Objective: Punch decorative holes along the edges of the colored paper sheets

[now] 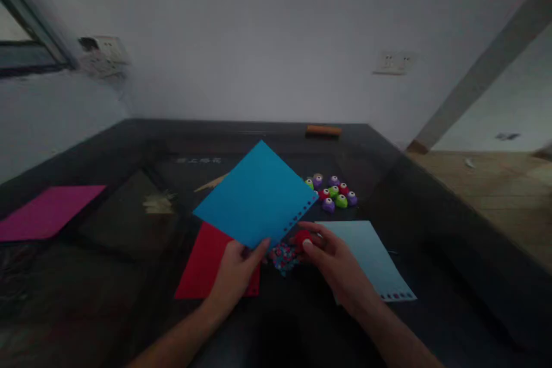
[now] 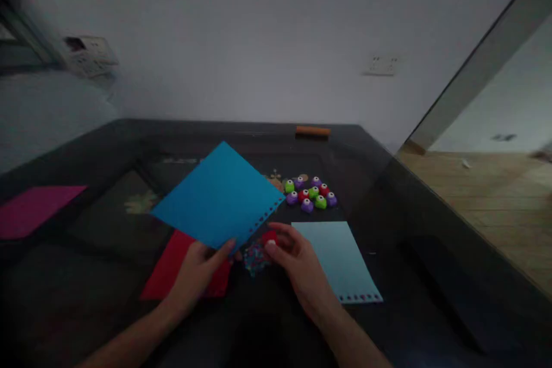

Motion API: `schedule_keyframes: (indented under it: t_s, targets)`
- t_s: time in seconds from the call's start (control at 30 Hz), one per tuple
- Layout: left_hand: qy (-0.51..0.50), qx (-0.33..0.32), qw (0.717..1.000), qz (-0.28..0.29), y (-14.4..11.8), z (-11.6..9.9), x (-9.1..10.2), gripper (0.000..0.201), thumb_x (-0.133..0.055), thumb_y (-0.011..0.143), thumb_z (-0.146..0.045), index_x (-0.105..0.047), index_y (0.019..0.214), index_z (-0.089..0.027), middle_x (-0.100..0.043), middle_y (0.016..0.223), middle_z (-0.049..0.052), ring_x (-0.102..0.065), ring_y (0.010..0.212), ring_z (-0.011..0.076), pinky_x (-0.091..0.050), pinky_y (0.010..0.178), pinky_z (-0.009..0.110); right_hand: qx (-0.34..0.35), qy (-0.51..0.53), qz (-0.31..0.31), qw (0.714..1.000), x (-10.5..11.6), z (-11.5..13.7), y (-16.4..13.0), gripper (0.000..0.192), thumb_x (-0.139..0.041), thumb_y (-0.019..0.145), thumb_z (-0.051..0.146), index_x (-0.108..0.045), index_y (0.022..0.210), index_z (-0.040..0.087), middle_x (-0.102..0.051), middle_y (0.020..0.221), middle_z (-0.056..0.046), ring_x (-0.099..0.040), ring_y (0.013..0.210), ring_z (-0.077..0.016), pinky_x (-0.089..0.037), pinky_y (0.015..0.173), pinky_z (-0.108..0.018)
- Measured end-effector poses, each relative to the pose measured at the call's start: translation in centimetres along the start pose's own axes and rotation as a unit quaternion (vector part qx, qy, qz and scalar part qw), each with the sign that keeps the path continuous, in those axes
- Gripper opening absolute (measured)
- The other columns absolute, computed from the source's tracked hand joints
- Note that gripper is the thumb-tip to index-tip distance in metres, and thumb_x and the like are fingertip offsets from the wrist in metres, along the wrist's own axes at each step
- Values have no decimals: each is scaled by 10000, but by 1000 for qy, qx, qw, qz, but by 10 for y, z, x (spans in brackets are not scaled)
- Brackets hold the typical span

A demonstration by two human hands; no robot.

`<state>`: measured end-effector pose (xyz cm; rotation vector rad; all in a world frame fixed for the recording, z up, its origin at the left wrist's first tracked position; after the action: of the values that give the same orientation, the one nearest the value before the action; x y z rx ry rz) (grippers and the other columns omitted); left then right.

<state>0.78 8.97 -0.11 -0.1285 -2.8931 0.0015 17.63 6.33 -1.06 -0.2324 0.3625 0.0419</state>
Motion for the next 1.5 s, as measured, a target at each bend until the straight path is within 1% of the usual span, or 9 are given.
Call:
schedule_keyframes:
  t_s: [0.13, 0.23, 0.33, 0.47, 0.73, 0.9, 1.17, 1.33, 1.5]
  targets:
    - [-41, 33, 999, 11, -3, 3, 2, 249, -598, 724, -374, -625, 640, -142, -676, 590, 26, -628, 572, 175, -501, 592, 269, -8, -16, -5, 1000, -4, -8, -5, 360, -734, 675, 346, -629, 987, 202, -666, 978, -58, -602, 914, -189, -439, 851, -337]
    - [-67, 65, 995, 31, -7, 4, -2, 222, -610, 718, -356, -643, 704, -137, -697, 633, 40, -651, 606, 184, -519, 614, 276, -19, -25, 9, 999, -8, -12, -7, 370, -738, 668, 329, -630, 1005, 222, -660, 1020, -56, -590, 972, -211, -413, 910, -379]
    - [-68, 70, 994, 49, -11, 1, -7, 215, -612, 715, -346, -651, 713, -135, -704, 652, 51, -669, 647, 193, -531, 644, 281, -13, -23, 11, 1000, -9, -12, -8, 362, -716, 696, 311, -622, 1038, 241, -651, 1059, -48, -583, 998, -209, -400, 935, -393]
    - [-62, 69, 994, 63, -13, 0, -9, 208, -613, 716, -330, -657, 774, -135, -710, 667, 49, -677, 648, 190, -541, 646, 280, -2, -18, -3, 1000, -7, -12, -8, 326, -707, 706, 305, -634, 1018, 246, -663, 1027, -43, -600, 951, -196, -415, 916, -386]
    - [-41, 45, 996, 66, -11, -1, -9, 186, -599, 737, -312, -654, 751, -135, -722, 701, 55, -681, 652, 183, -542, 649, 265, 0, -9, -9, 1000, -12, -9, -11, 326, -736, 663, 316, -646, 964, 228, -669, 997, -49, -604, 928, -195, -426, 892, -382]
    - [-31, 36, 995, 83, -14, -4, -12, 203, -582, 756, -317, -667, 779, -134, -724, 708, 51, -683, 665, 181, -538, 647, 262, 2, -10, -21, 1000, -9, -10, -10, 332, -748, 645, 309, -643, 952, 236, -669, 977, -35, -603, 920, -194, -429, 882, -377]
    - [47, 9, 993, 106, -16, 1, -14, 210, -557, 782, -332, -652, 751, -148, -709, 663, 39, -667, 621, 174, -515, 599, 260, 6, -15, -25, 1000, -6, -10, -10, 312, -763, 628, 297, -632, 903, 232, -657, 966, -21, -591, 919, -187, -436, 878, -356]
    - [93, -17, 990, 101, -15, -8, -15, 229, -541, 781, -305, -601, 613, -161, -670, 594, 31, -637, 583, 160, -486, 567, 249, 13, -28, -10, 999, -11, -6, -12, 301, -746, 647, 297, -627, 914, 227, -656, 927, -22, -594, 906, -189, -437, 883, -372]
    - [106, -32, 989, 93, -15, -13, -14, 224, -533, 777, -292, -585, 595, -171, -656, 578, 16, -623, 573, 149, -476, 565, 244, 26, -47, -11, 998, -13, -3, -12, 299, -746, 642, 299, -633, 908, 219, -664, 902, -23, -603, 879, -188, -450, 866, -375]
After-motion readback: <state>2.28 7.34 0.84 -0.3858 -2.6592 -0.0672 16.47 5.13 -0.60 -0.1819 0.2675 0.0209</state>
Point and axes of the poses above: each hand's wrist, its own y-axis towards the middle knuckle, its own x-axis out of the back of the hand, z = x × y, the point moved 9 cm from there along y, towards the middle knuckle
